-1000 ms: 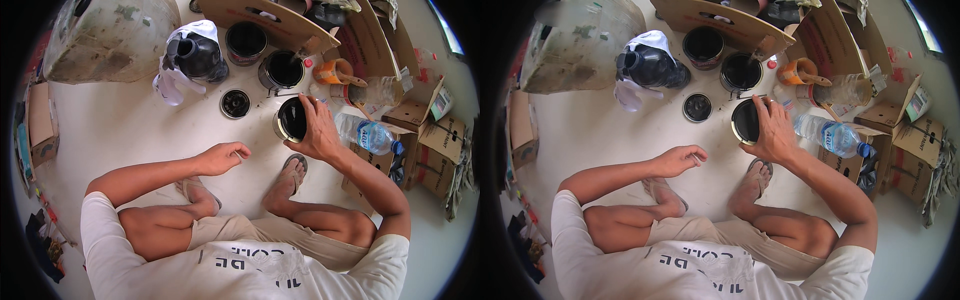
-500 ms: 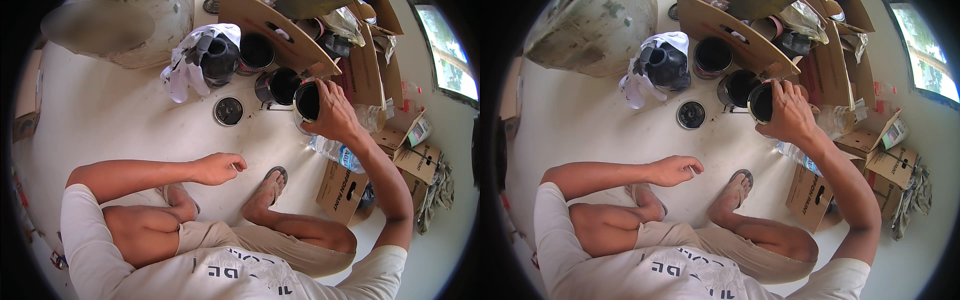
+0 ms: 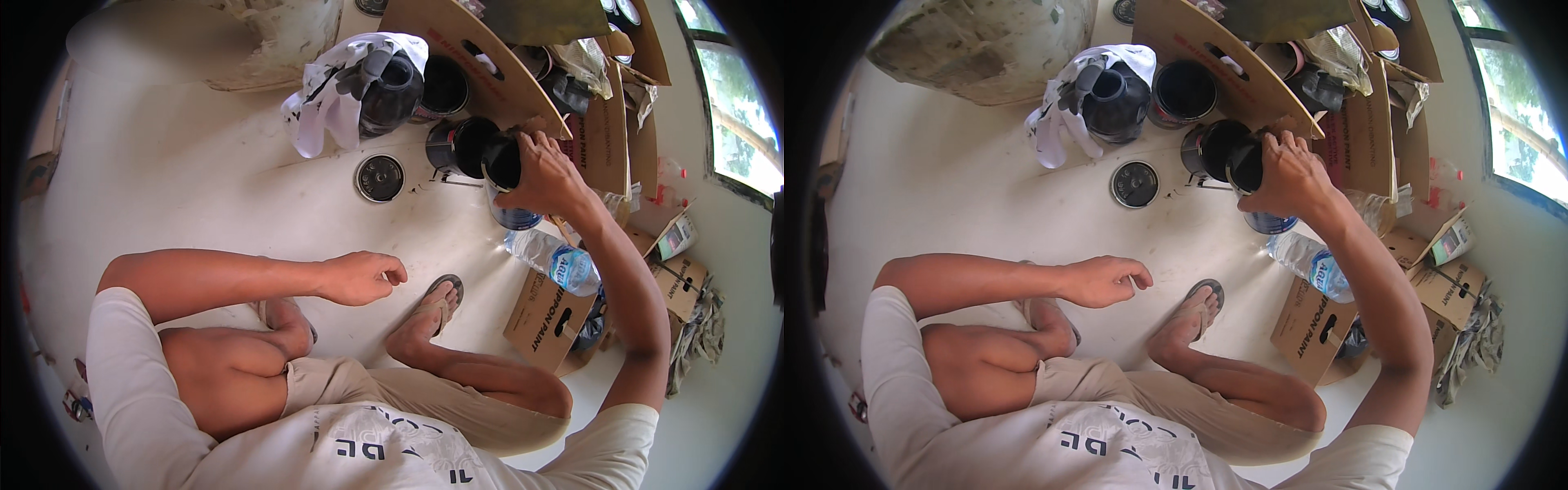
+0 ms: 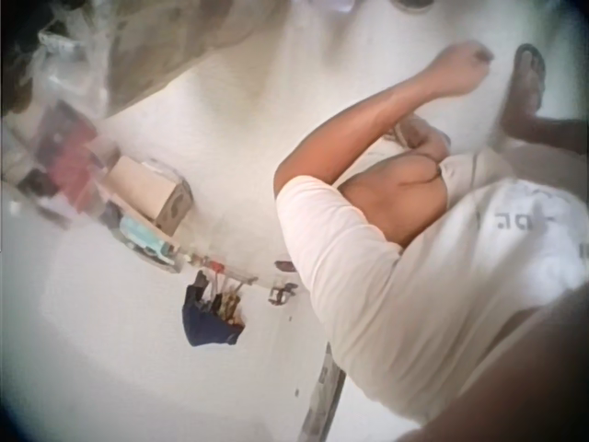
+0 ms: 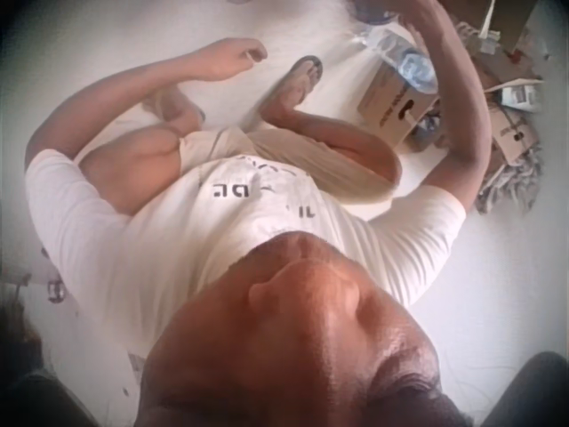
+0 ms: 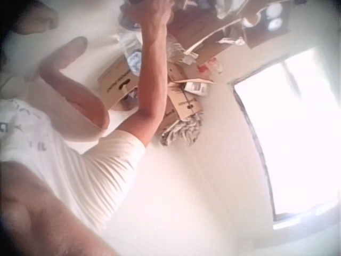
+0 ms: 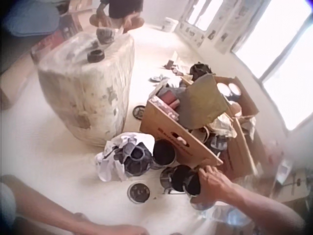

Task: The person sits on the floor and mixes black paint in a can using a wooden stick. They add a liquid from a small white bottle and water from a plastic bottle into the paint, stirring after each addition. The person then pours the mixed paint into a larger container and seals the original can with a cloth and lid.

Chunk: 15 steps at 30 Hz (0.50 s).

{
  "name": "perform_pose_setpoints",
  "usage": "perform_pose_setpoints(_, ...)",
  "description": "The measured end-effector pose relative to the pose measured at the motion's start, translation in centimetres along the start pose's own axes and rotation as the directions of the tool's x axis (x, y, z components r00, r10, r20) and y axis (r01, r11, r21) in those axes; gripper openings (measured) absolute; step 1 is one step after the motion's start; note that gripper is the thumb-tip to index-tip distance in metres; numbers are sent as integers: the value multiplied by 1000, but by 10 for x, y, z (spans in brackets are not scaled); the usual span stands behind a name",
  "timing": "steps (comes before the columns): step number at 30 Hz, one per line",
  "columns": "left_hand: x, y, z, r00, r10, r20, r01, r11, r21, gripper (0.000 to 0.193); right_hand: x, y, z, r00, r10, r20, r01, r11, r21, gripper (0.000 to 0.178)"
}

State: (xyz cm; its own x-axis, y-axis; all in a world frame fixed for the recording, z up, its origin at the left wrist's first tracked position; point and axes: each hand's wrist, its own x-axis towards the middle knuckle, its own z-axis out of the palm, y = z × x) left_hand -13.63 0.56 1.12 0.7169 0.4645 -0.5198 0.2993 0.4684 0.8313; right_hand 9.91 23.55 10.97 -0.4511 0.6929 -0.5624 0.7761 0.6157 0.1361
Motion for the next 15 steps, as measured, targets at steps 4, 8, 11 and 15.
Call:
perform_pose_setpoints(4, 5, -9, 3, 999, 48, -21, -47, 998, 40, 43, 1, -1, -2, 1000, -28, -4, 29, 999, 15, 108)
perform_pose_setpoints(8, 6, -4, 1, 1000, 28, -9, -28, 1000, 5, 42, 1, -1, -3, 1000, -16, 4, 16, 1000, -15, 108)
perform_pose_setpoints(11, 6, -4, 1, 1000, 24, -6, -24, 1000, 3, 42, 2, -2, -3, 1000, -22, 7, 22, 1000, -13, 109)
perform_pose_setpoints(15, 6, -6, 1, 1000, 25, -5, -25, 1000, 4, 42, 1, 0, -4, 999, -37, -3, 37, 999, 12, 110)
